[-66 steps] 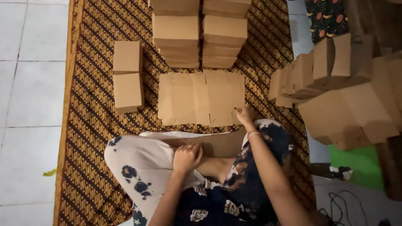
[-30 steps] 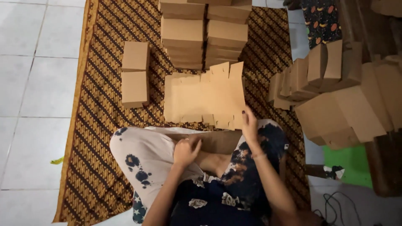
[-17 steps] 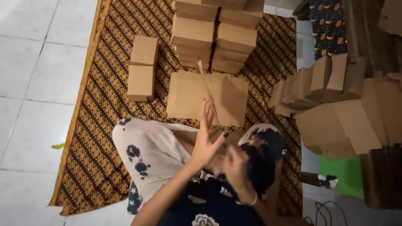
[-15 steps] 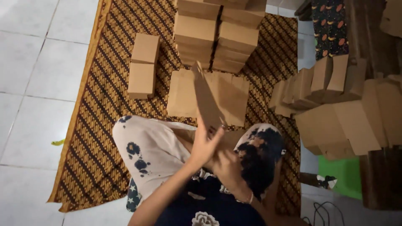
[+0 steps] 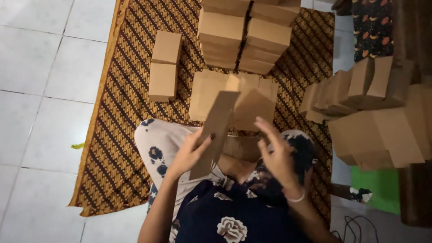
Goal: Assembling cardboard boxes by folding flat templates and stacking the finished products.
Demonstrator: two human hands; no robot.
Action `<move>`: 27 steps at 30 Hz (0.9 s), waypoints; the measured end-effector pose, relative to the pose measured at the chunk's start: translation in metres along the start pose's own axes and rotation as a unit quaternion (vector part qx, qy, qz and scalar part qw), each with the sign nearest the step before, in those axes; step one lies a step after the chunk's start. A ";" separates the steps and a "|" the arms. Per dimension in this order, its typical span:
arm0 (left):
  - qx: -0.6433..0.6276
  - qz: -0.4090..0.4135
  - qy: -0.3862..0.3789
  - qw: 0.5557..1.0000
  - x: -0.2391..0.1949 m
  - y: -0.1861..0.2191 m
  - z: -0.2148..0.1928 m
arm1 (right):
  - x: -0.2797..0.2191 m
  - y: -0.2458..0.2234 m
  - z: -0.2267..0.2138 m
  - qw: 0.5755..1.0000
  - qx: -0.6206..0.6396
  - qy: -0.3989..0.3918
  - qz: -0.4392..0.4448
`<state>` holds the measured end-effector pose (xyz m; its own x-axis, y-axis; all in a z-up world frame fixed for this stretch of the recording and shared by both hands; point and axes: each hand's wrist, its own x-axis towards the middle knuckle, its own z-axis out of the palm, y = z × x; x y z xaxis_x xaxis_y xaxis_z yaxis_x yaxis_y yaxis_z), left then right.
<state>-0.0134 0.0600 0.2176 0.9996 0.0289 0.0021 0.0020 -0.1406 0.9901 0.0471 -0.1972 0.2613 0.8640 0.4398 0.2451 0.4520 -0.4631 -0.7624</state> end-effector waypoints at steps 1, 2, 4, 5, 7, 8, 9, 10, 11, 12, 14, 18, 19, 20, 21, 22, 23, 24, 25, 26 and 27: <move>0.006 0.005 -0.037 0.999 -0.002 0.007 -0.005 | 0.008 -0.001 -0.007 0.999 -0.024 0.033 -0.006; 0.007 0.003 -0.040 0.999 -0.005 0.011 -0.010 | 0.013 -0.001 -0.012 0.999 -0.022 0.035 -0.002; 0.000 0.020 -0.113 0.993 -0.008 0.018 -0.017 | 0.027 0.001 -0.022 0.993 -0.073 0.076 -0.055; 0.002 0.018 -0.116 0.993 -0.009 0.024 -0.018 | 0.030 -0.006 -0.027 0.993 -0.071 0.078 -0.051; -0.004 0.042 -0.164 0.986 -0.009 0.038 -0.022 | 0.039 -0.021 -0.035 0.990 -0.071 0.088 -0.080; -0.001 0.041 -0.167 0.985 -0.008 0.039 -0.024 | 0.042 -0.021 -0.035 0.990 -0.069 0.091 -0.078; -0.007 0.058 -0.180 0.982 -0.008 0.040 -0.025 | 0.044 -0.021 -0.036 0.989 -0.052 0.089 -0.106; -0.012 0.074 -0.193 0.978 -0.007 0.040 -0.026 | 0.047 -0.021 -0.036 0.986 -0.035 0.088 -0.135; -0.011 0.073 -0.195 0.978 -0.007 0.046 -0.027 | 0.048 -0.026 -0.035 0.987 -0.034 0.089 -0.132; -0.016 0.082 -0.199 0.976 -0.006 0.052 -0.027 | 0.050 -0.031 -0.033 0.986 -0.021 0.084 -0.141; -0.022 0.091 -0.208 0.974 -0.005 0.060 -0.027 | 0.049 -0.034 -0.029 0.986 -0.009 0.082 -0.148; 0.034 0.128 -0.159 0.978 0.000 0.086 -0.024 | 0.043 -0.033 -0.028 0.984 0.017 0.117 -0.131; 0.075 0.137 -0.116 0.981 0.002 0.096 -0.023 | 0.042 -0.034 -0.031 0.984 0.004 0.122 -0.133; 0.073 0.138 -0.118 0.981 0.004 0.100 -0.023 | 0.044 -0.047 -0.033 0.984 0.002 0.122 -0.131; 0.065 0.134 -0.039 0.988 0.006 0.104 -0.021 | 0.046 -0.060 -0.036 0.982 -0.010 0.143 -0.126; 0.056 0.129 0.041 0.989 0.007 0.107 -0.020 | 0.048 -0.073 -0.039 0.979 -0.022 0.163 -0.122; 0.052 0.130 0.042 0.989 0.008 0.096 -0.021 | 0.044 -0.065 -0.036 0.979 -0.026 0.161 -0.122; 0.050 0.118 0.104 0.986 0.008 0.084 -0.021 | 0.040 -0.057 -0.033 0.976 -0.031 0.168 -0.134; 0.049 0.103 0.167 0.979 0.007 0.071 -0.023 | 0.036 -0.048 -0.029 0.973 -0.034 0.174 -0.145; 0.047 0.101 0.169 0.979 0.006 0.072 -0.020 | 0.033 -0.047 -0.027 0.974 -0.035 0.171 -0.146; 0.087 0.044 0.173 0.980 0.006 0.073 -0.017 | 0.031 -0.046 -0.024 0.972 -0.046 0.178 -0.146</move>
<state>-0.0082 0.0673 0.2921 0.9264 0.3390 0.1639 -0.0489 -0.3233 0.9450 0.0584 -0.1814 0.3182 0.7112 0.2749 0.6470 0.6925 -0.4324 -0.5775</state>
